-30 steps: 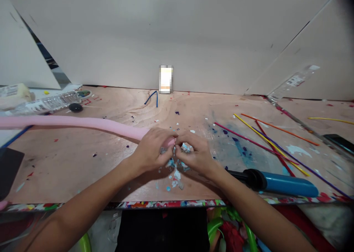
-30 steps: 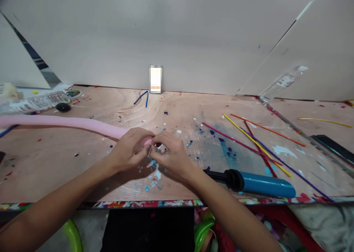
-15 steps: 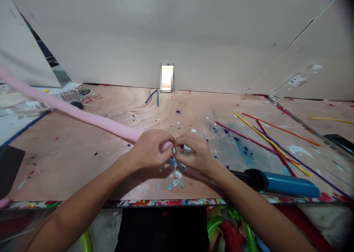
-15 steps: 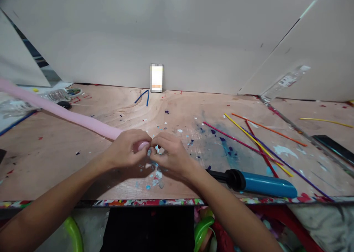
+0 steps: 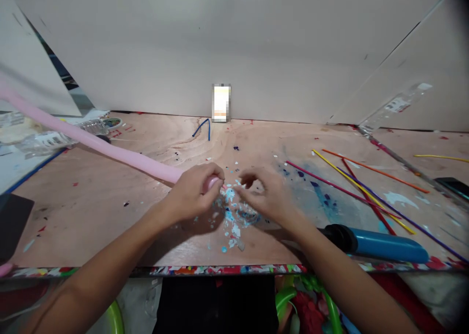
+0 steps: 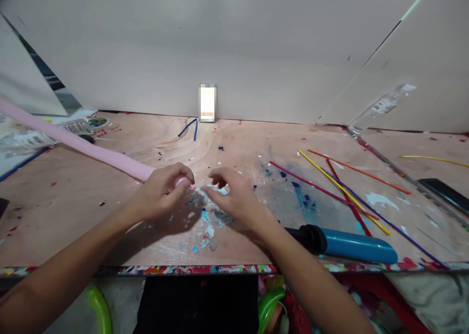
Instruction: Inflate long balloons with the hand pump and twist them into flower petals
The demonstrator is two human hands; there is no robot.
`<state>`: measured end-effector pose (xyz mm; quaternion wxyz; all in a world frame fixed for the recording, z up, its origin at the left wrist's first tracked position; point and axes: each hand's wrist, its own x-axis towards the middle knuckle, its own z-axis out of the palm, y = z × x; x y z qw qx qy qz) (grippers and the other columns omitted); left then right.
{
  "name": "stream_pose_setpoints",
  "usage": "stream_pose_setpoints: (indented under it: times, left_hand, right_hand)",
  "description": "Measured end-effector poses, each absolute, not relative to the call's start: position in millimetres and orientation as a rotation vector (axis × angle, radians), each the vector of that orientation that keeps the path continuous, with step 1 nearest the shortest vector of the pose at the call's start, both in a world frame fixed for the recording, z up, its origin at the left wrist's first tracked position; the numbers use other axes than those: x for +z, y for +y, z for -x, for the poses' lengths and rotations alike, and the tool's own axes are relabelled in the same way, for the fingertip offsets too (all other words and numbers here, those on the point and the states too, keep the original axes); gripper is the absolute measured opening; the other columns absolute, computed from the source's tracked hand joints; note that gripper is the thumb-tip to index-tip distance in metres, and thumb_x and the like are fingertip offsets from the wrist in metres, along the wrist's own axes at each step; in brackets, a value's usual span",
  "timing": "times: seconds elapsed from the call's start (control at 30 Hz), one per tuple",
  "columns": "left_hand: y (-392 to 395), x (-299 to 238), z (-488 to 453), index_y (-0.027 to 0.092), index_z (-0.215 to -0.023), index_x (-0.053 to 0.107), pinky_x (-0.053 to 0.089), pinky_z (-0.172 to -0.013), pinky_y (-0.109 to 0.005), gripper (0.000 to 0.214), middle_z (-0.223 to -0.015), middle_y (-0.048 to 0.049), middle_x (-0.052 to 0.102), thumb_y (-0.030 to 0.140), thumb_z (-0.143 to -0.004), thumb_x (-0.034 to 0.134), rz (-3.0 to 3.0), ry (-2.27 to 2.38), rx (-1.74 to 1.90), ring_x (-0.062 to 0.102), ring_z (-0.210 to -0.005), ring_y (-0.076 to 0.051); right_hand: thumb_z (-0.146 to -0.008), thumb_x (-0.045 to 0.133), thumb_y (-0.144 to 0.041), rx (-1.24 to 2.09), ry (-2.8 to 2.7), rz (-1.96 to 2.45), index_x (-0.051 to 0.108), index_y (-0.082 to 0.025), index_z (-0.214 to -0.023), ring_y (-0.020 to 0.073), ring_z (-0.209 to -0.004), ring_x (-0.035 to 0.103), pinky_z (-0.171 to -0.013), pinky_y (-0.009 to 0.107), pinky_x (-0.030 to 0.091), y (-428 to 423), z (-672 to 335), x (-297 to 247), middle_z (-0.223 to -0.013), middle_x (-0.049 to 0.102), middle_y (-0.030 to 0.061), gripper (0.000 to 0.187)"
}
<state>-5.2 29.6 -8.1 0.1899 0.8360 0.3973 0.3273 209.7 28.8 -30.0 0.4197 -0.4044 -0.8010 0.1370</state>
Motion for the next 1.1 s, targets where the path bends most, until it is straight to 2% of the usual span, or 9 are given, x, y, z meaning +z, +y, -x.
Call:
stream_pose_setpoints:
  times: [0.07,0.17,0.27,0.4,0.57,0.7,0.83,1.03,1.1]
  left_hand:
    - [24.5,-13.4,-2.4,0.017,-0.092,0.052,0.044,-0.073,-0.032,0.011,-0.090,-0.0044,0.062,0.023,-0.085,0.046,-2.379,1.083,0.902,0.056,-0.082,-0.018]
    - [21.1,-19.0,-7.1,0.018,-0.096,0.049,0.044,-0.078,-0.034,0.012,-0.093,-0.0051,0.061,0.026,-0.089,0.044,-2.378,1.073,0.895,0.055,-0.085,-0.018]
    - [22.4,-21.1,-6.2,0.018,-0.100,0.049,0.043,-0.081,-0.034,0.015,-0.097,-0.0057,0.060,0.028,-0.092,0.041,-2.382,1.054,0.863,0.055,-0.090,-0.019]
    - [23.6,-22.7,-6.4,0.018,-0.103,0.049,0.042,-0.084,-0.035,0.019,-0.100,-0.0063,0.061,0.029,-0.094,0.037,-2.423,1.062,0.845,0.054,-0.093,-0.020]
    - [22.8,-23.2,-7.9,0.017,-0.106,0.051,0.041,-0.089,-0.036,0.022,-0.104,-0.0074,0.061,0.027,-0.092,0.038,-2.508,1.006,0.796,0.055,-0.098,-0.020]
    - [24.4,-23.5,-8.5,0.017,-0.104,0.054,0.041,-0.085,-0.037,0.022,-0.101,-0.0074,0.063,0.029,-0.088,0.046,-2.625,1.054,0.764,0.056,-0.095,-0.022]
    - [25.3,-25.1,-7.8,0.018,-0.093,0.057,0.042,-0.076,-0.035,0.015,-0.091,-0.0048,0.063,0.026,-0.088,0.044,-2.790,1.164,0.655,0.056,-0.085,-0.020]
    - [25.6,-30.8,-2.4,0.017,-0.088,0.060,0.042,-0.077,-0.039,0.012,-0.091,-0.0068,0.064,0.017,-0.086,0.048,-3.112,1.196,0.688,0.055,-0.087,-0.023]
    - [25.0,-32.8,-4.1,0.017,-0.089,0.061,0.042,-0.085,-0.042,0.012,-0.097,-0.0077,0.064,0.019,-0.085,0.050,-3.165,1.074,0.798,0.054,-0.094,-0.024]
  right_hand:
    - [-0.078,0.066,-0.027,0.474,-2.113,0.990,0.057,-0.020,-0.098,0.0127,-0.067,0.056,-0.062,0.025,0.044,23.1,-198.0,-33.0,-0.079,0.062,0.0007,0.023]
    - [-0.087,0.055,-0.024,0.455,-2.197,0.913,0.058,-0.020,-0.091,0.0126,-0.071,0.054,-0.066,0.025,0.043,19.1,-192.2,-36.6,-0.078,0.061,0.0011,0.007]
    - [-0.092,0.047,-0.023,0.376,-2.241,0.853,0.059,-0.020,-0.090,0.0132,-0.072,0.053,-0.068,0.026,0.041,19.0,-195.3,-37.4,-0.077,0.059,0.0019,0.012]
    - [-0.091,0.047,-0.025,0.361,-2.297,0.913,0.056,-0.019,-0.094,0.0150,-0.073,0.052,-0.069,0.028,0.040,17.9,-196.3,-35.1,-0.080,0.059,0.0031,0.012]
    - [-0.091,0.042,-0.022,0.369,-2.315,0.929,0.054,-0.019,-0.086,0.0143,-0.071,0.051,-0.068,0.027,0.038,16.1,-196.3,-33.6,-0.077,0.057,0.0026,0.013]
    - [-0.090,0.044,-0.023,0.420,-2.239,0.960,0.053,-0.019,-0.083,0.0139,-0.072,0.051,-0.068,0.027,0.038,18.6,-199.9,-34.3,-0.077,0.056,0.0018,0.013]
    - [-0.092,0.042,-0.025,0.448,-2.267,1.008,0.055,-0.018,-0.082,0.0143,-0.072,0.051,-0.069,0.028,0.039,22.5,-200.1,-34.8,-0.076,0.057,0.0024,0.018]
    - [-0.089,0.044,-0.024,0.602,-2.281,1.117,0.058,-0.018,-0.099,0.0159,-0.075,0.053,-0.072,0.030,0.040,25.3,-192.9,-37.6,-0.086,0.062,0.0046,0.018]
    - [-0.084,0.052,-0.022,0.814,-2.205,1.073,0.053,-0.019,-0.114,0.0154,-0.077,0.053,-0.073,0.030,0.042,26.2,-192.4,-37.8,-0.090,0.061,0.0037,0.031]
